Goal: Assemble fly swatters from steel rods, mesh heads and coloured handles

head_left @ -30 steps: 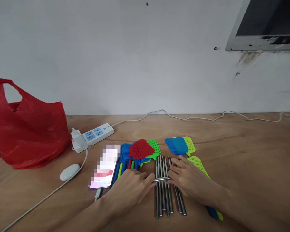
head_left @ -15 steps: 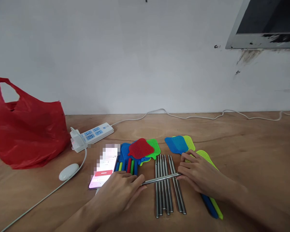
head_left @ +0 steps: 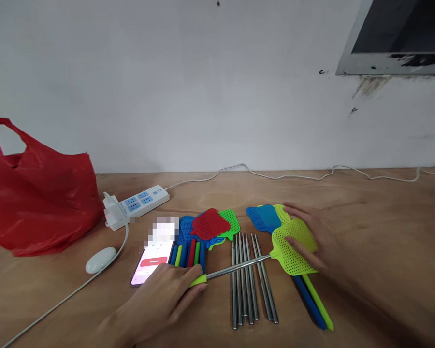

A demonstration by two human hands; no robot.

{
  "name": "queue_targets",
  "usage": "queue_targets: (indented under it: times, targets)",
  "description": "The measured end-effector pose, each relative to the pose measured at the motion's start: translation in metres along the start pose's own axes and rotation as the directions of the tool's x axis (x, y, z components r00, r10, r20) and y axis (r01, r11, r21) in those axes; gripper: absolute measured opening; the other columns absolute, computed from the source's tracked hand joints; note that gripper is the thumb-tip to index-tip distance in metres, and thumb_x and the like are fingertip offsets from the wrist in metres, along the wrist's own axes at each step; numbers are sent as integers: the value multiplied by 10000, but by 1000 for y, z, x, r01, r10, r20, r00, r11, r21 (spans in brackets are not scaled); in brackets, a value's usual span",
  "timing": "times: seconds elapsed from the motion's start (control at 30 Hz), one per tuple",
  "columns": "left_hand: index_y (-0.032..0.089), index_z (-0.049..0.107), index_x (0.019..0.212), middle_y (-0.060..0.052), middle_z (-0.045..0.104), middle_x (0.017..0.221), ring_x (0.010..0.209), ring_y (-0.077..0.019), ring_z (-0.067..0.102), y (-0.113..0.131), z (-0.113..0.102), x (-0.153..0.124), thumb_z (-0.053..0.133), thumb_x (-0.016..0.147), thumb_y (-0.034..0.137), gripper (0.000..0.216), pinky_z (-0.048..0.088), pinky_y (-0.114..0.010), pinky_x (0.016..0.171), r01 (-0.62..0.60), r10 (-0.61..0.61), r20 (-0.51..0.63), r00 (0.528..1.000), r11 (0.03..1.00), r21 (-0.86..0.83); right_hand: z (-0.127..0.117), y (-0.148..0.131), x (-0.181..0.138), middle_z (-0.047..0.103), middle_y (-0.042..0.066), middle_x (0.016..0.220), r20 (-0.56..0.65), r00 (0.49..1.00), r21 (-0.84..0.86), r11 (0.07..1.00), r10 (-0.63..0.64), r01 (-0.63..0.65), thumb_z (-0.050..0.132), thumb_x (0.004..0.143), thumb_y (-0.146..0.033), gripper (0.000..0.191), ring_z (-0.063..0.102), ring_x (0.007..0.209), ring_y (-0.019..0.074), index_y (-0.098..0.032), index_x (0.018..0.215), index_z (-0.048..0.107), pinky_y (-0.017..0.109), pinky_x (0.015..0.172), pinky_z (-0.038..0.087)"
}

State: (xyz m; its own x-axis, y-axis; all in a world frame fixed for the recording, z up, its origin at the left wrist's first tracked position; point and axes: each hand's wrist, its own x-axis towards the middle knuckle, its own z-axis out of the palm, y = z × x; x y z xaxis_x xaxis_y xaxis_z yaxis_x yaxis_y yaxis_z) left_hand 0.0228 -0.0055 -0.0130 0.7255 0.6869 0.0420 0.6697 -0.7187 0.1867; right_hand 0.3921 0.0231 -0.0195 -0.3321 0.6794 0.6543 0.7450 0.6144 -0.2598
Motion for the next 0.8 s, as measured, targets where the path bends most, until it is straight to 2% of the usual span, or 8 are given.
queue_targets:
  times: [0.07, 0.13, 0.2, 0.27, 0.43, 0.57, 0.73, 0.8]
  targets:
    - [228, 527, 899, -8, 641, 759, 603, -201, 593, -1, 0, -2, 253, 1081, 374, 360, 332, -293, 548, 25, -25, 14, 1000, 1000, -2, 4, 8, -2, 648, 137, 1255, -45, 959, 195, 944, 280, -267, 609, 918, -408, 487, 657, 1065, 301, -232, 1357, 496, 498, 890, 544]
    - [228, 535, 925, -5, 639, 759, 607, -194, 590, -2, -1, -4, 272, 1074, 372, 335, 338, -286, 550, 53, -53, 16, 998, 999, -3, 7, 8, -4, 724, 95, 1031, 114, 841, 460, 722, 529, -517, 611, 903, -495, 504, 711, 815, 270, -243, 1325, 502, 436, 677, 598]
    - [228, 537, 940, -5, 642, 768, 612, -188, 589, -2, -1, -4, 274, 1072, 374, 328, 346, -281, 556, 66, -66, 17, 998, 998, -9, 9, 0, -4, 739, 51, 871, 317, 719, 625, 435, 618, -649, 660, 858, -540, 496, 711, 683, 249, -239, 1237, 549, 385, 563, 601]
    - [227, 535, 934, -6, 639, 769, 607, -188, 589, -1, -1, -3, 256, 1073, 372, 344, 351, -284, 562, 64, -64, 34, 997, 998, -15, 10, -12, -1, 736, 26, 798, 373, 664, 689, 286, 648, -666, 758, 776, -523, 442, 705, 623, 223, -225, 1071, 616, 346, 538, 604]
    - [225, 524, 924, -17, 629, 759, 604, -217, 600, -1, 0, 0, 207, 1079, 369, 381, 323, -301, 549, 67, -68, 73, 995, 998, 9, 5, -34, 9, 646, -28, 535, 334, 608, 680, 263, 720, -684, 837, 628, -560, 490, 551, 330, 156, -215, 904, 622, 234, 262, 423]
    - [228, 509, 917, -9, 622, 721, 571, -217, 588, 0, 1, 4, 192, 1083, 370, 384, 271, -299, 524, 42, -44, 54, 998, 998, 42, 3, -35, 10, 661, -11, 536, 333, 609, 655, 288, 720, -698, 813, 636, -592, 523, 534, 296, 157, -211, 931, 610, 214, 212, 357]
    - [222, 493, 911, -12, 638, 696, 588, -238, 623, 10, 0, 16, 222, 1081, 335, 339, 255, -301, 516, 14, -18, 64, 998, 998, 55, 17, -43, 1, 715, 11, 726, 332, 666, 701, 297, 668, -648, 766, 748, -538, 468, 644, 472, 169, -220, 1048, 600, 237, 357, 508]
    - [217, 497, 927, -16, 653, 709, 599, -244, 634, 13, -1, 21, 255, 1077, 317, 302, 245, -302, 511, 19, -24, 83, 996, 998, 65, 25, -45, -2, 718, 15, 770, 328, 662, 699, 298, 674, -650, 747, 781, -527, 462, 656, 517, 171, -226, 1096, 592, 234, 382, 515]
